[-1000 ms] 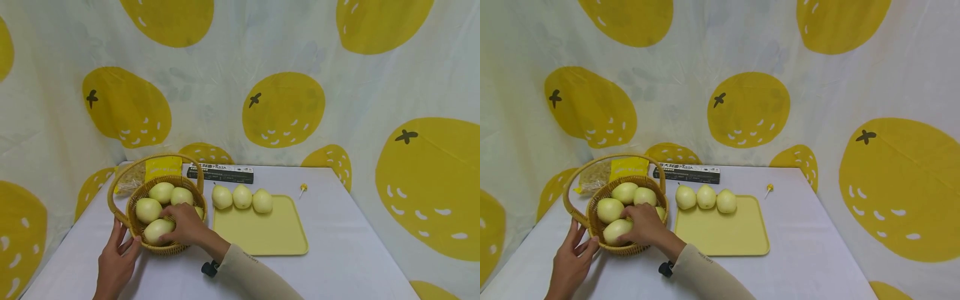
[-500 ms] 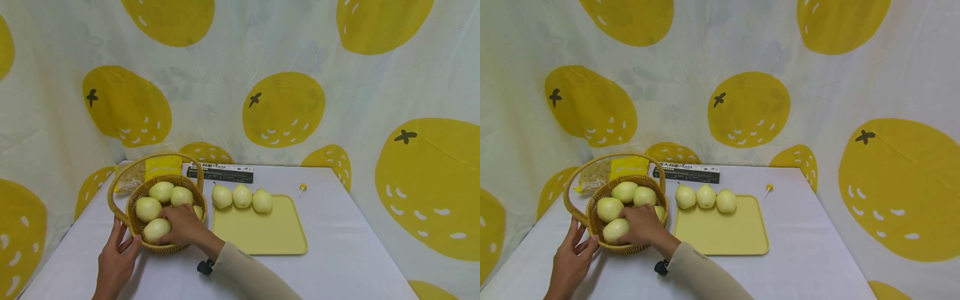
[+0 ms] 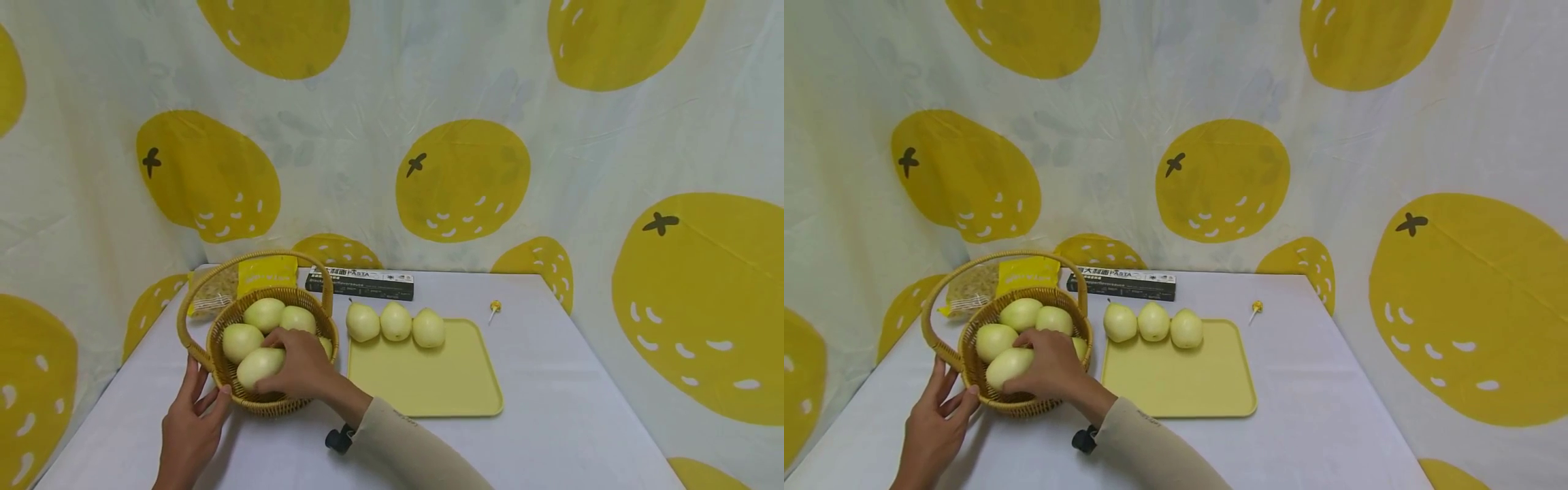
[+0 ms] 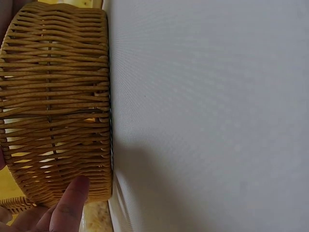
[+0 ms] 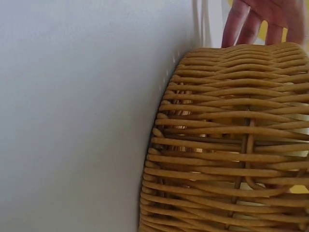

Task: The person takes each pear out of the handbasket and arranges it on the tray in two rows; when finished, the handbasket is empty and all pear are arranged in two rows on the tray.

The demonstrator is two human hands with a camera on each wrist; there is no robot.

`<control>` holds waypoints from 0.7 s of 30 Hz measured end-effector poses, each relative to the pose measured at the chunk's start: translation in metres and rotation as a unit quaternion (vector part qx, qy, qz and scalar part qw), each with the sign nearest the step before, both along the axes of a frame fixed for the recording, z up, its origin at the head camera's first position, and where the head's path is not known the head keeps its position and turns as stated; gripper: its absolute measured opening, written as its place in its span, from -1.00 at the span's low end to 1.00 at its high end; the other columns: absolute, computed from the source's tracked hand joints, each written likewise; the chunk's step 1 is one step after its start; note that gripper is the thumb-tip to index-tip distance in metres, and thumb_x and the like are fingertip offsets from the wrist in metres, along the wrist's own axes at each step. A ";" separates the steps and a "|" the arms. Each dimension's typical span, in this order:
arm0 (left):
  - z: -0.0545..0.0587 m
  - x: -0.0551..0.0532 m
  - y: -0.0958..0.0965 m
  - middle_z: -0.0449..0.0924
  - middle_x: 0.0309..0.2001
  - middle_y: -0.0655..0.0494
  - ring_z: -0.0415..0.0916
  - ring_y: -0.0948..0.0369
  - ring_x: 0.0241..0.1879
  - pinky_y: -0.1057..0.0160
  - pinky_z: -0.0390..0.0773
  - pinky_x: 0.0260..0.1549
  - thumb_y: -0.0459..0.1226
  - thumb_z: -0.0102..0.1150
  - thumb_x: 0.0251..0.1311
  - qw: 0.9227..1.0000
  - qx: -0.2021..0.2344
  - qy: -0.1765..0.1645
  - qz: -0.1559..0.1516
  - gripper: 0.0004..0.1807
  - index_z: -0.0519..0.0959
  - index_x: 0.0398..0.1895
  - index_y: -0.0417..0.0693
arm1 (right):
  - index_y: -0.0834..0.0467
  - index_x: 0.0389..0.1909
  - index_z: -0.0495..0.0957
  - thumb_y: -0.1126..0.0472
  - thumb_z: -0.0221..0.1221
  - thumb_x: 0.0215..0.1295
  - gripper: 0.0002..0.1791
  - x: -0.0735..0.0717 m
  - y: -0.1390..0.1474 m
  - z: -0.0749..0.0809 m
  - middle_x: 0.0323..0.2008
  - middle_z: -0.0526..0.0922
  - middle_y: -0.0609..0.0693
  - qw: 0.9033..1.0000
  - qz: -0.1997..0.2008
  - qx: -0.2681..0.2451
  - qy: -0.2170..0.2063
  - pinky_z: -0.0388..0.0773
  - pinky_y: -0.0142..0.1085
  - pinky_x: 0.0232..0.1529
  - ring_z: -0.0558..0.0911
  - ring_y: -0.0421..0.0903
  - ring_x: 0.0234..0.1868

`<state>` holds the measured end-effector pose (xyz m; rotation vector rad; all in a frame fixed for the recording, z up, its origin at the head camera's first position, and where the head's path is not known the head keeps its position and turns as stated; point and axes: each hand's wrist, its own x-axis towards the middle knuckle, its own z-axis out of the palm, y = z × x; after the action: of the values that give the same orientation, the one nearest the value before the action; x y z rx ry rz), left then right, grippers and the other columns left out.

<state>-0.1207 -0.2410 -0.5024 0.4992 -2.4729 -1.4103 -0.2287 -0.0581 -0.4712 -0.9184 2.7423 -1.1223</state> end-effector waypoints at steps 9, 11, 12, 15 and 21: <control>0.000 0.000 0.002 -0.05 0.71 0.09 0.43 -0.21 0.45 0.88 0.46 -0.17 -0.16 0.18 0.56 1.000 -0.003 0.015 0.000 -0.01 -0.32 0.71 0.49 | -0.22 0.14 0.64 -0.02 0.63 0.00 -0.37 0.000 0.014 0.007 0.04 0.68 -0.40 0.987 0.006 -0.145 -0.066 0.62 -0.51 0.06 0.59 -0.44 0.04; 0.001 0.000 0.002 -0.05 0.71 0.10 0.42 -0.19 0.45 0.88 0.46 -0.15 -0.16 0.19 0.56 1.000 -0.007 0.022 -0.001 0.00 -0.31 0.71 0.49 | -0.22 0.15 0.64 0.01 0.63 0.01 -0.37 0.000 0.017 0.009 0.05 0.68 -0.40 0.985 0.008 -0.159 -0.065 0.62 -0.50 0.09 0.59 -0.44 0.06; 0.001 -0.001 0.002 -0.04 0.71 0.10 0.41 -0.19 0.45 0.88 0.46 -0.14 -0.16 0.20 0.55 1.000 -0.009 0.024 -0.002 0.00 -0.30 0.71 0.49 | -0.21 0.15 0.64 0.02 0.63 0.01 -0.36 0.001 0.019 0.010 0.05 0.68 -0.39 0.984 0.010 -0.166 -0.064 0.62 -0.49 0.10 0.59 -0.43 0.07; 0.000 0.000 0.002 -0.04 0.71 0.09 0.42 -0.19 0.45 0.88 0.46 -0.15 -0.15 0.21 0.55 1.000 -0.009 0.024 -0.004 0.00 -0.30 0.71 0.50 | -0.20 0.16 0.64 0.06 0.63 0.01 -0.36 0.004 0.023 0.014 0.06 0.68 -0.37 0.982 0.013 -0.178 -0.061 0.62 -0.46 0.14 0.59 -0.44 0.08; -0.001 0.000 0.000 -0.05 0.71 0.08 0.42 -0.22 0.45 0.89 0.45 -0.20 -0.15 0.21 0.55 1.000 -0.002 0.005 0.004 0.02 -0.32 0.70 0.54 | -0.23 0.16 0.63 0.10 0.63 0.02 -0.36 0.014 0.038 0.023 0.09 0.66 -0.37 0.975 0.014 -0.209 -0.069 0.63 -0.36 0.24 0.60 -0.40 0.13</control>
<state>-0.1202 -0.2410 -0.5034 0.4997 -2.4628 -1.4024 -0.2152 -0.0206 -0.4481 -0.8690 2.4175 -1.7260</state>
